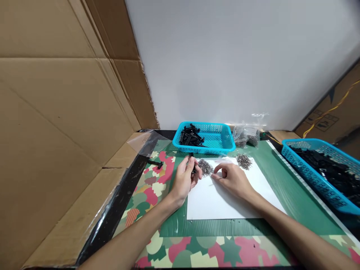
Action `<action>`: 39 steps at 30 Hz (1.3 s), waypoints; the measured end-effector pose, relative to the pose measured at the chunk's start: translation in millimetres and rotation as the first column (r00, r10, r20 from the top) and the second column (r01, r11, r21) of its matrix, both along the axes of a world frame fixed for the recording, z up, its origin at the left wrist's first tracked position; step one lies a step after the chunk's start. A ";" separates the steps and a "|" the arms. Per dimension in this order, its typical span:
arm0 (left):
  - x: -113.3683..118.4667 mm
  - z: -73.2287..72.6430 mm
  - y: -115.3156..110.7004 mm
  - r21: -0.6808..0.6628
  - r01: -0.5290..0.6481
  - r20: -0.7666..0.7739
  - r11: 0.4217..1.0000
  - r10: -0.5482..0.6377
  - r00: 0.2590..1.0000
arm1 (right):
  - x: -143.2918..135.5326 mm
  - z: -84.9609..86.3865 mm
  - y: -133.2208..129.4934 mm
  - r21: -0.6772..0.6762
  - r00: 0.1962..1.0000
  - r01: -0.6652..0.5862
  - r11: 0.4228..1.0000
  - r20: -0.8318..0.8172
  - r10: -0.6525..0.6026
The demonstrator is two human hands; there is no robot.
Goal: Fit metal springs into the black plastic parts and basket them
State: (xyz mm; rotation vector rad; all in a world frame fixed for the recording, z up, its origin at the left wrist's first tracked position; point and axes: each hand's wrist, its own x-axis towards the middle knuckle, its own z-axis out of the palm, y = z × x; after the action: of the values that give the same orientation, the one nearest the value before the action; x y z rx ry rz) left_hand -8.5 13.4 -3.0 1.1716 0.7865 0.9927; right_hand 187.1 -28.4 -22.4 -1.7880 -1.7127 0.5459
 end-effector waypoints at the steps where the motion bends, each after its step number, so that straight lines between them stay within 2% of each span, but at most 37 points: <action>1: 0.4 0.0 -0.6 -0.010 0.012 -0.001 1.000 -0.012 1.000 | -3.5 1.8 -0.5 -0.007 0.999 0.027 1.000 0.043 -0.027; 7: 2.4 -0.5 -4.0 -0.075 0.068 0.000 0.995 -0.068 0.998 | -9.0 3.9 0.0 -0.042 0.992 0.047 0.998 0.118 -0.042; 16: 1.2 0.6 -4.2 -0.123 0.090 -0.017 0.988 -0.093 0.996 | -1.3 1.5 0.8 -0.036 0.988 -0.041 0.998 0.148 0.046; 19: 1.1 0.5 -3.6 -0.118 0.081 -0.026 0.990 -0.084 0.996 | 3.8 1.0 0.1 -0.017 0.996 -0.069 0.997 0.060 0.070; 21: 0.9 1.0 -3.0 -0.115 0.080 -0.035 0.990 -0.085 0.996 | 8.7 1.6 0.2 0.011 0.992 -0.100 0.995 -0.082 0.100; 25: 0.3 2.0 -2.2 -0.116 0.089 -0.054 0.989 -0.096 0.994 | 18.3 4.6 1.3 0.034 0.925 -0.123 0.992 -0.358 0.127; 29: 0.2 1.0 -2.5 -0.108 0.133 -0.061 0.985 -0.140 0.988 | 22.3 4.2 2.0 0.012 0.868 -0.093 0.996 -0.489 0.087; 35: 0.7 -4.5 -4.4 -0.047 0.188 -0.118 0.981 -0.193 0.974 | 21.2 1.7 -0.3 0.017 0.844 -0.108 0.994 -0.527 0.101; 39: 2.4 -8.4 -7.0 0.083 0.197 -0.235 0.977 -0.172 0.957 | 17.6 5.5 -4.5 0.076 0.894 -0.146 0.986 -0.417 0.165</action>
State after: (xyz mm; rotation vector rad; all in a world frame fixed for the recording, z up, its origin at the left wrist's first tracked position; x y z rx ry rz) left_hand -6.0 6.4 -11.4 1.4414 0.7938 0.7611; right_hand 204.7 -32.9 -16.9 -1.3802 -1.5509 0.8881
